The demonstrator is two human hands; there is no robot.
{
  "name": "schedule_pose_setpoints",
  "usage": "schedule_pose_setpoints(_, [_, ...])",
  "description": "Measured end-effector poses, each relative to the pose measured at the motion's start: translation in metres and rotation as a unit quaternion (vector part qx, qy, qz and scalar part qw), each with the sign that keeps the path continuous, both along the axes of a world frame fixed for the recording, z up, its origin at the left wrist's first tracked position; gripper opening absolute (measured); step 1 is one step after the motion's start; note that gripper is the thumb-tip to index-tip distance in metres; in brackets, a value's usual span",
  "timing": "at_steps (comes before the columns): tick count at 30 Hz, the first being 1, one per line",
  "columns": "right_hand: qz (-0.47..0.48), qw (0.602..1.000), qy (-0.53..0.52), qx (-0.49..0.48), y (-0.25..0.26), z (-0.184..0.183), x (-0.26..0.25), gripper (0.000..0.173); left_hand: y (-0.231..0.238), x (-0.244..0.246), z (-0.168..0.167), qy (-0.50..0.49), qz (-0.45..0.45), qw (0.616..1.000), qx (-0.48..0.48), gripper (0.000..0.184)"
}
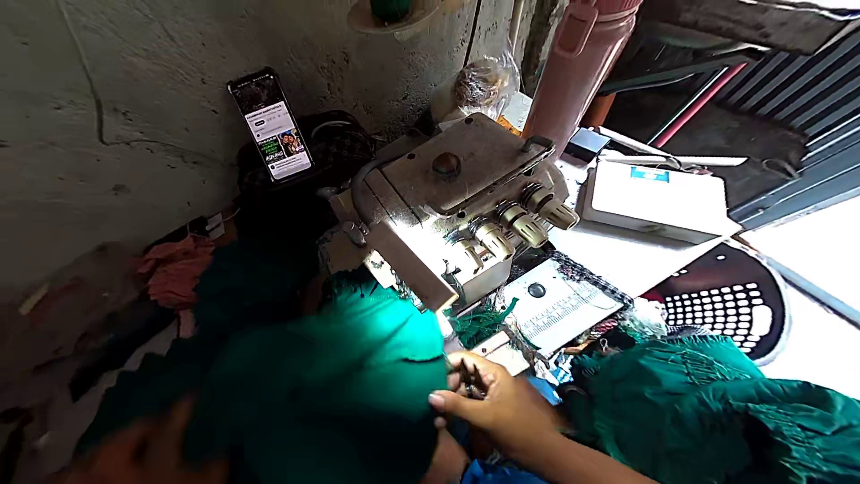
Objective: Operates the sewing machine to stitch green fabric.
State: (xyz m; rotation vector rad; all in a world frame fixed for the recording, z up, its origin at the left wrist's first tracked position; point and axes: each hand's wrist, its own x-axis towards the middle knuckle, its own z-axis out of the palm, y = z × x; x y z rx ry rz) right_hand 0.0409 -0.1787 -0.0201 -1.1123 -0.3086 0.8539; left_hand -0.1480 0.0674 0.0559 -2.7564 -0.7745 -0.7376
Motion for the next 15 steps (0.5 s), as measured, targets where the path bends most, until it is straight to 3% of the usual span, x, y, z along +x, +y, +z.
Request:
schedule_pose_setpoints(2, [0.015,0.998,0.057,-0.012,0.011,-0.005,-0.012,0.020,0.039,0.048,0.013,0.043,-0.018,0.999,-0.018,0.069])
schedule_pose_setpoints(3, [0.013,0.997,0.069,-0.017,0.013,-0.008,-0.014,0.019,0.033,0.065,0.015,0.044,-0.039,0.998,-0.021,0.072])
schedule_pose_setpoints(6, [-0.007,0.997,0.069,-0.021,0.002,-0.010,-0.015,0.014,-0.053,0.076,-0.003,-0.087,-0.170,0.981,0.022,0.031])
schedule_pose_setpoints(8, [-0.008,0.998,0.051,-0.042,-0.003,-0.009,-0.011,0.012,-0.099,0.069,-0.043,-0.126,-0.226,0.965,-0.053,0.030])
schedule_pose_setpoints(11, [0.015,0.997,0.012,-0.069,-0.007,-0.008,-0.006,0.011,-0.105,0.065,-0.107,-0.171,-0.190,0.952,-0.167,0.039])
schedule_pose_setpoints(15, [0.018,0.998,-0.010,-0.064,-0.006,-0.012,-0.005,0.009,-0.107,0.058,-0.121,-0.203,-0.128,0.949,-0.206,0.021])
